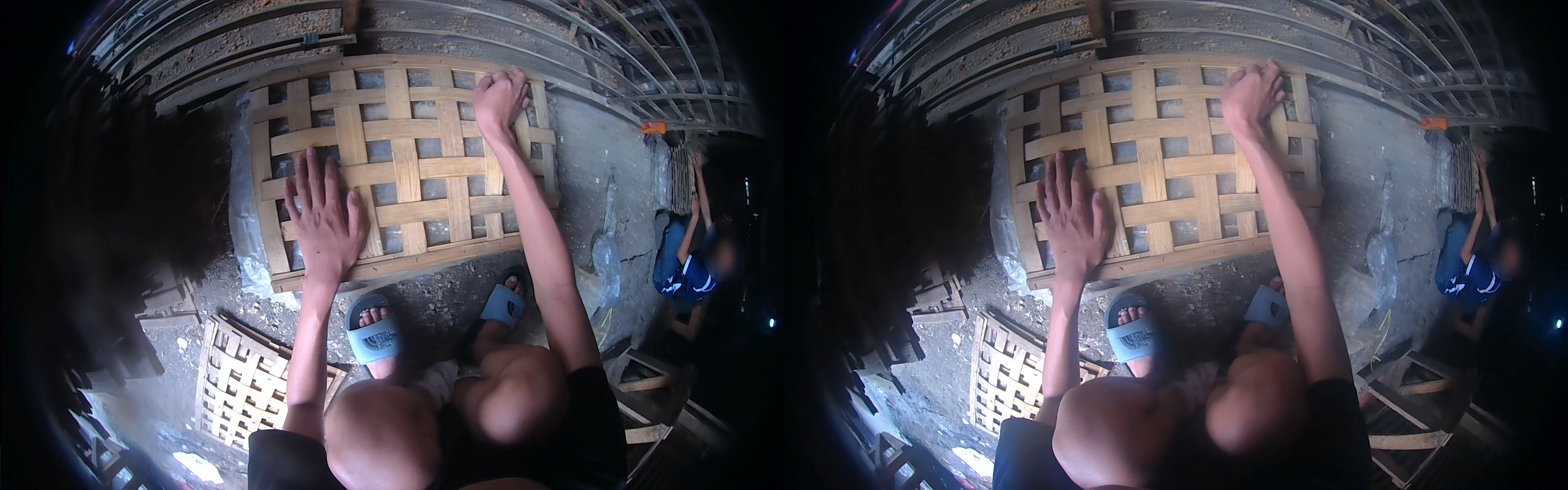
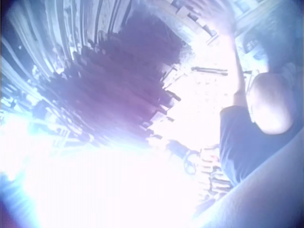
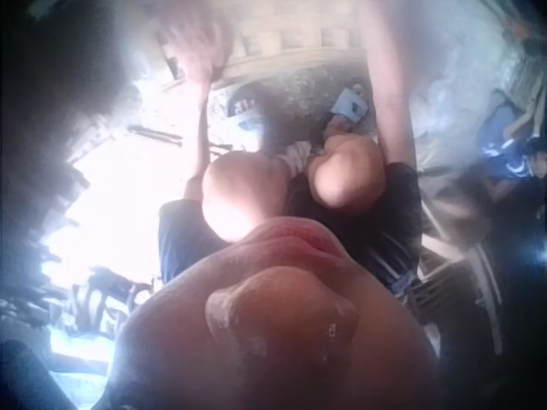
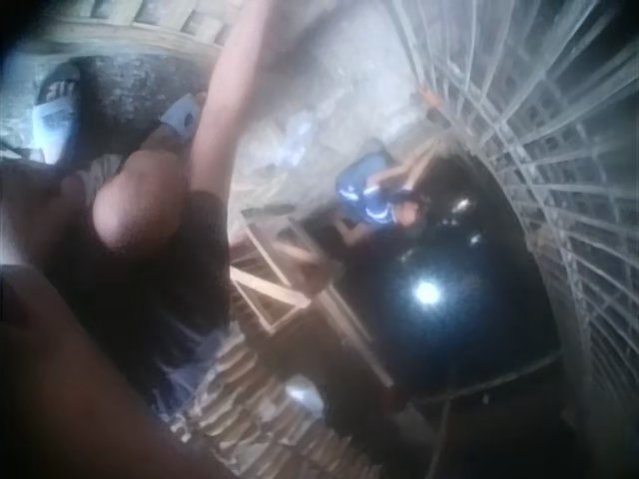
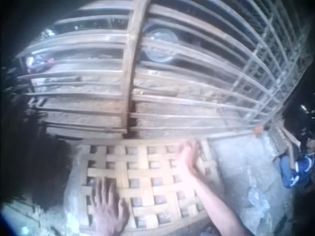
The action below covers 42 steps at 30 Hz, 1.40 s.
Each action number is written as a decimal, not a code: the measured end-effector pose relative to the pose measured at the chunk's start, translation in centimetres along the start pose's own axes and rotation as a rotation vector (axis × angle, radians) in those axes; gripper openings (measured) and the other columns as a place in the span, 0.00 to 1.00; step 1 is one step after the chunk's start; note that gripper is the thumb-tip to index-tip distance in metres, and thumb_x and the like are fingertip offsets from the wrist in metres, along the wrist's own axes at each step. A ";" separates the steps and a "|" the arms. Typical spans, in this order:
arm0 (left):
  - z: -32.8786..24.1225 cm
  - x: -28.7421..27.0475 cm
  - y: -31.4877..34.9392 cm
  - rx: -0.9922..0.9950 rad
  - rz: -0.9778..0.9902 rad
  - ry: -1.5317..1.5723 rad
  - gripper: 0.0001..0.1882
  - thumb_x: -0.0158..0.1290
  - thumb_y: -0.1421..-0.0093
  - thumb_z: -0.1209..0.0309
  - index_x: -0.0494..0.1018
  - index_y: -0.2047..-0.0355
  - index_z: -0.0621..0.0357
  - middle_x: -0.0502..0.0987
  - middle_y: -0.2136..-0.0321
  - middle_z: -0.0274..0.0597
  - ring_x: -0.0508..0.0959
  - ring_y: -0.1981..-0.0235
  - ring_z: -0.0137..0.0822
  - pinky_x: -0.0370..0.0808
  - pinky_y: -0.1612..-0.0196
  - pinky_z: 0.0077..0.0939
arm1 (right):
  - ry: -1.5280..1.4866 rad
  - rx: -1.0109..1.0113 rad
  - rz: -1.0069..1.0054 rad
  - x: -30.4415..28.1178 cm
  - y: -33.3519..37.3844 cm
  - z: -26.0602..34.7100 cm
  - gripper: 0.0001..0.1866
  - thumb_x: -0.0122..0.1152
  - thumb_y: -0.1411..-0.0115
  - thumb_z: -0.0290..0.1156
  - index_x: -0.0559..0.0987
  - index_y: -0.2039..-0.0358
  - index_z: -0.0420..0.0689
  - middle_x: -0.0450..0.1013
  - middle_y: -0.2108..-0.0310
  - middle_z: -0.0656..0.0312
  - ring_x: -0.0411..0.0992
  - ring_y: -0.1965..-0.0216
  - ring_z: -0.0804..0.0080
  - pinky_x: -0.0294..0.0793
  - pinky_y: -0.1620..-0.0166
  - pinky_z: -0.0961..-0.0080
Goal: The person sits on the floor and assembles a wooden lattice panel by hand. They place a plastic sheet on the ground, position the lattice frame, and press the woven strips into place to secure the structure.
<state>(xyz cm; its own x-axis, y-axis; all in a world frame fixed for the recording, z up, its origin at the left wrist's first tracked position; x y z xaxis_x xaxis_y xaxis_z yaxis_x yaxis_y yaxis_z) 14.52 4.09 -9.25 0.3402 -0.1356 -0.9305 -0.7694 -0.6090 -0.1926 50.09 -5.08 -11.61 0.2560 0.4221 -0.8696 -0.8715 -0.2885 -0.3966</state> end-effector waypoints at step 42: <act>0.3 1.0 0.7 0.089 -0.096 -0.010 0.32 0.37 0.21 0.55 0.60 0.25 0.63 0.53 0.21 0.56 0.49 0.19 0.54 0.44 0.21 0.57 | 0.732 0.716 0.221 -26.3 14.6 -39.6 0.26 0.68 0.36 0.42 0.80 0.45 0.36 0.77 0.41 0.41 0.75 0.38 0.44 0.74 0.36 0.48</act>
<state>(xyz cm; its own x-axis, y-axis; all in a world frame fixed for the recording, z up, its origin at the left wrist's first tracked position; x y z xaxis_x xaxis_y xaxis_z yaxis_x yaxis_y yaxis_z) 14.16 3.74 -10.36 0.4094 -0.0720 -0.9095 -0.7789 -0.5467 -0.3073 47.20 -54.40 -6.14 0.0431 -0.2706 -0.9617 -0.9125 0.3813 -0.1482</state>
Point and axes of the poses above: each hand's wrist, its own y-axis away from the middle knuckle, its own x-axis out of the palm, z = x × y, the point moved 1 cm from there along -y, towards the middle knuckle
